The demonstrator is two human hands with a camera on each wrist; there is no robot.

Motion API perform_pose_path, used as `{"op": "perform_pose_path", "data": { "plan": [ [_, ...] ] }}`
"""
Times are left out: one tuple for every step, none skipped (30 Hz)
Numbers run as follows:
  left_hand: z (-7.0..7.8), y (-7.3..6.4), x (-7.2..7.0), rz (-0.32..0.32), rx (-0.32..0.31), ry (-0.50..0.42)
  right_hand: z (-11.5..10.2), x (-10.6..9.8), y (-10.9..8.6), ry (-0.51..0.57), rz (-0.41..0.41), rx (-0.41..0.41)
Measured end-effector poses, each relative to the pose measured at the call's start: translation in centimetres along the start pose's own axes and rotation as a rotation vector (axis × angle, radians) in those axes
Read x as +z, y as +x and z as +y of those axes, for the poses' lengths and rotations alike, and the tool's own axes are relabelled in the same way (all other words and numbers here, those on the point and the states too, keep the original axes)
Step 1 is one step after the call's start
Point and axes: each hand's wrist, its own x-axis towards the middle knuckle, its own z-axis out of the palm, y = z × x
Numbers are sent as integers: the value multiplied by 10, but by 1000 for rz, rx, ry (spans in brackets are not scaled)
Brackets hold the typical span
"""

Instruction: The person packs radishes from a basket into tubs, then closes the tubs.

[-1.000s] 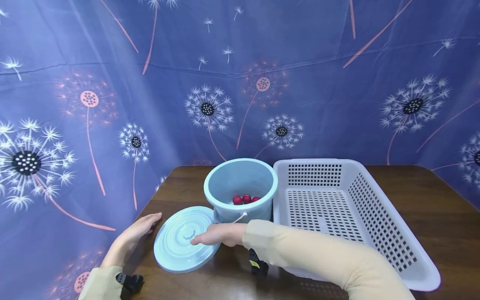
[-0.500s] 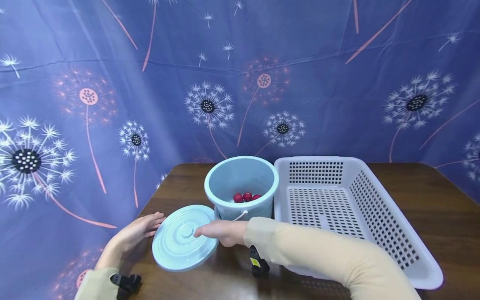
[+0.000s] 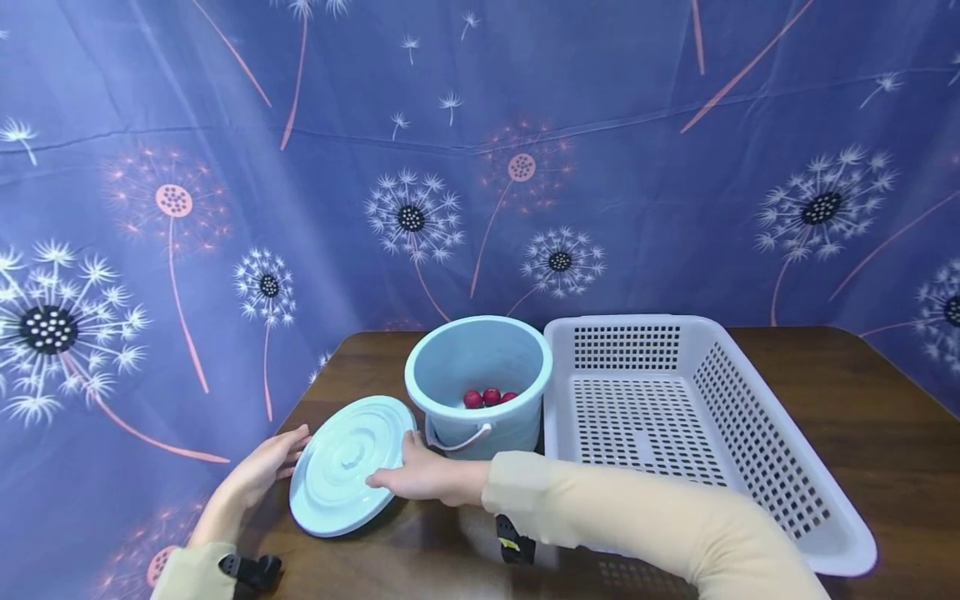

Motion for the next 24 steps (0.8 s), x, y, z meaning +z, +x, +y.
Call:
{"op": "perform_pose_path", "data": {
  "plan": [
    [1, 0, 0, 5, -3, -2, -1, 0, -1, -10, 2, -21],
    [1, 0, 0, 9, -7, -3, -1, 1, -1, -16, 3, -39],
    [1, -1, 0, 13, -7, -7, -2, 1, -2, -22, 7, -58],
    [2, -1, 0, 18, -7, -14, -3, 1, -2, -29, 12, -74],
    [2, -1, -1, 26, -7, -23, -4, 1, -3, -34, 18, -93],
    [2, -2, -1, 30, -5, -32, -4, 1, -3, -40, 25, -116],
    [2, -2, -2, 33, -1, -41, -5, 1, -3, -42, 30, -134],
    [1, -3, -3, 30, 8, -49, -6, 1, -4, -50, 39, -156],
    [1, -3, -5, 29, 16, -64, -7, 2, -4, -60, 54, -181],
    [1, -4, -6, 24, 25, -77, -7, 2, -4, -68, 68, -205],
    [1, -4, -8, 19, 36, -89, -8, 2, -4, -77, 86, -230],
    [1, -5, -10, 13, 49, -100, -9, 2, -4, -84, 102, -259],
    [1, -5, -11, 6, 62, -112, -10, 1, -4, -88, 117, -288],
    [1, -6, -13, 0, 76, -126, -11, 0, -3, -98, 130, -317],
    [2, -7, -14, -1, 87, -139, -13, -1, -4, -106, 139, -345],
    [3, -7, -16, -4, 99, -147, -15, -2, -4, -114, 144, -368],
    [3, -8, -17, -8, 112, -152, -17, -3, -6, -121, 147, -389],
    [5, -8, -18, -9, 119, -161, -20, -5, -7, -133, 148, -411],
    [7, -9, -19, -14, 124, -168, -23, -6, -10, -148, 150, -431],
    [9, -9, -19, -14, 128, -174, -26, -8, -13, -165, 151, -447],
    [11, -10, -19, -14, 130, -181, -30, -10, -15, -178, 153, -460],
    [13, -10, -20, -17, 136, -187, -33, -12, -18, -193, 158, -471],
    [16, -11, -19, -20, 142, -195, -36, -15, -20, -204, 159, -482],
    [19, -11, -19, -23, 151, -210, -39, -17, -23, -210, 162, -490]
  ]
}}
